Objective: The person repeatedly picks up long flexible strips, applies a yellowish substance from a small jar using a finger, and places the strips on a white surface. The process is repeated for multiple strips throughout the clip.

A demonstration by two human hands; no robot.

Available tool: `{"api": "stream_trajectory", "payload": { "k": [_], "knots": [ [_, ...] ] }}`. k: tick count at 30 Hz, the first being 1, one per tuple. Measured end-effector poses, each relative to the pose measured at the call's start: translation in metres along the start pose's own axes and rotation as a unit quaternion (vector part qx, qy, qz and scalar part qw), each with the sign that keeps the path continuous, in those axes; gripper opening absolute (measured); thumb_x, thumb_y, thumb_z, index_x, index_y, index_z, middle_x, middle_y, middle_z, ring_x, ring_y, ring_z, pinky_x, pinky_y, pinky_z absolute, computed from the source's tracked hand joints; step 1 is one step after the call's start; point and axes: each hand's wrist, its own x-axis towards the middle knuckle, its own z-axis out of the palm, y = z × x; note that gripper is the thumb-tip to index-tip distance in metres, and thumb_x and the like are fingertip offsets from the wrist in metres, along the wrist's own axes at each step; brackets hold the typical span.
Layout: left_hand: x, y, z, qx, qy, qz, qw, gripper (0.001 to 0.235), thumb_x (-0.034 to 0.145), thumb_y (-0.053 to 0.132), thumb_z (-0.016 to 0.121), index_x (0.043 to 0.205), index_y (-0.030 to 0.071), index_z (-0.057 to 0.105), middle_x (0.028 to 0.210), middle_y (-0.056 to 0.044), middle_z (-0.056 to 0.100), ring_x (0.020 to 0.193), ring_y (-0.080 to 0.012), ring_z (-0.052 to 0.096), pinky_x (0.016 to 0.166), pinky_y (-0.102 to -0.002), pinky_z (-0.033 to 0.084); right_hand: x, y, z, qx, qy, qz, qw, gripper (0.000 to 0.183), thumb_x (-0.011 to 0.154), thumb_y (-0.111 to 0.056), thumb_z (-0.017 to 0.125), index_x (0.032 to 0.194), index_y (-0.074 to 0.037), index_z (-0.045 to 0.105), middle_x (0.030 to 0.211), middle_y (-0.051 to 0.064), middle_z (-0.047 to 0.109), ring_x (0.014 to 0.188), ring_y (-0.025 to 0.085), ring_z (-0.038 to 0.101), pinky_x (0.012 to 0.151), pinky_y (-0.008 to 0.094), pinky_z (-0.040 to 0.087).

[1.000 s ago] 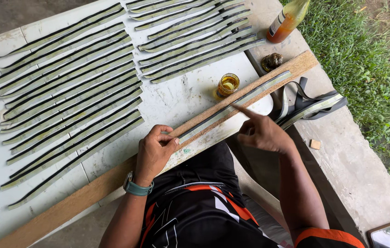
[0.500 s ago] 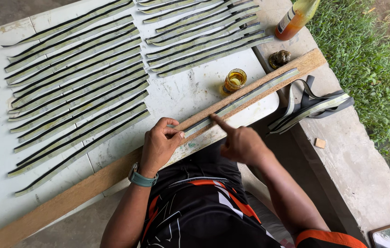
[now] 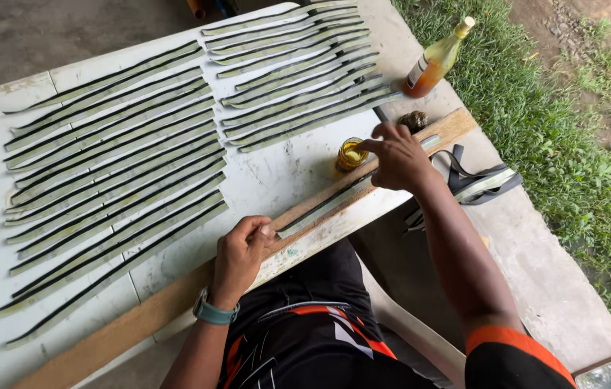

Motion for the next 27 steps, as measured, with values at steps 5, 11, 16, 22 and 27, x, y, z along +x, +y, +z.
{"api": "stream_trajectory", "payload": {
  "k": [5,11,16,22,27],
  "knots": [
    [-0.010,0.005,-0.011,0.058,0.055,-0.051,0.995,0.029,0.094,0.025,0.071,0.112,0.002,0.072,0.089,-0.011,0.080,0.073,-0.0230,0.074,0.062,-0.035,0.058,0.057,-0.008,0.015,-0.142,-0.233,0.012,0.962,0.061,0.066,-0.018,0.084,0.126,-0.023,0.070,0.140,0.003,0.049,0.128,0.031,0.044,0.108,0.051,0.043],
    [-0.016,0.012,-0.008,0.109,0.067,0.087,0.988,0.024,0.094,0.022,0.071,0.109,0.003,0.071,0.094,-0.010,0.079,0.087,-0.0222,0.078,0.073,-0.033,0.063,0.057,-0.008,-0.001,-0.131,-0.256,-0.003,0.958,0.066,0.070,-0.016,0.083,0.133,-0.032,0.067,0.144,0.000,0.046,0.133,0.028,0.041,0.116,0.059,0.032],
    [-0.013,0.015,0.007,0.160,0.052,0.112,0.979,0.022,0.089,0.016,0.076,0.105,0.003,0.069,0.098,-0.013,0.076,0.090,-0.0320,0.074,0.077,-0.041,0.059,0.007,0.013,-0.028,0.008,-0.166,-0.013,0.986,0.081,0.062,-0.008,0.079,0.138,-0.033,0.064,0.143,0.002,0.048,0.136,0.029,0.041,0.118,0.050,0.035],
    [-0.009,0.007,0.015,0.186,0.041,0.153,0.970,0.021,0.088,0.010,0.076,0.105,0.002,0.068,0.099,-0.014,0.073,0.090,-0.0340,0.070,0.083,-0.045,0.054,-0.064,0.046,-0.039,0.464,-0.014,-0.152,0.873,0.081,0.076,0.002,0.072,0.153,-0.011,0.050,0.123,0.011,0.062,0.113,0.023,0.059,0.096,0.036,0.050],
    [-0.012,0.001,0.016,0.170,0.040,0.148,0.973,0.019,0.088,0.009,0.077,0.105,0.004,0.068,0.097,-0.010,0.075,0.089,-0.0290,0.073,0.086,-0.041,0.055,-0.090,0.013,-0.006,0.571,-0.222,-0.107,0.783,0.113,0.065,0.007,0.063,0.165,-0.015,0.018,0.089,0.013,0.074,0.074,0.016,0.067,0.066,0.028,0.057]
  ]
}}
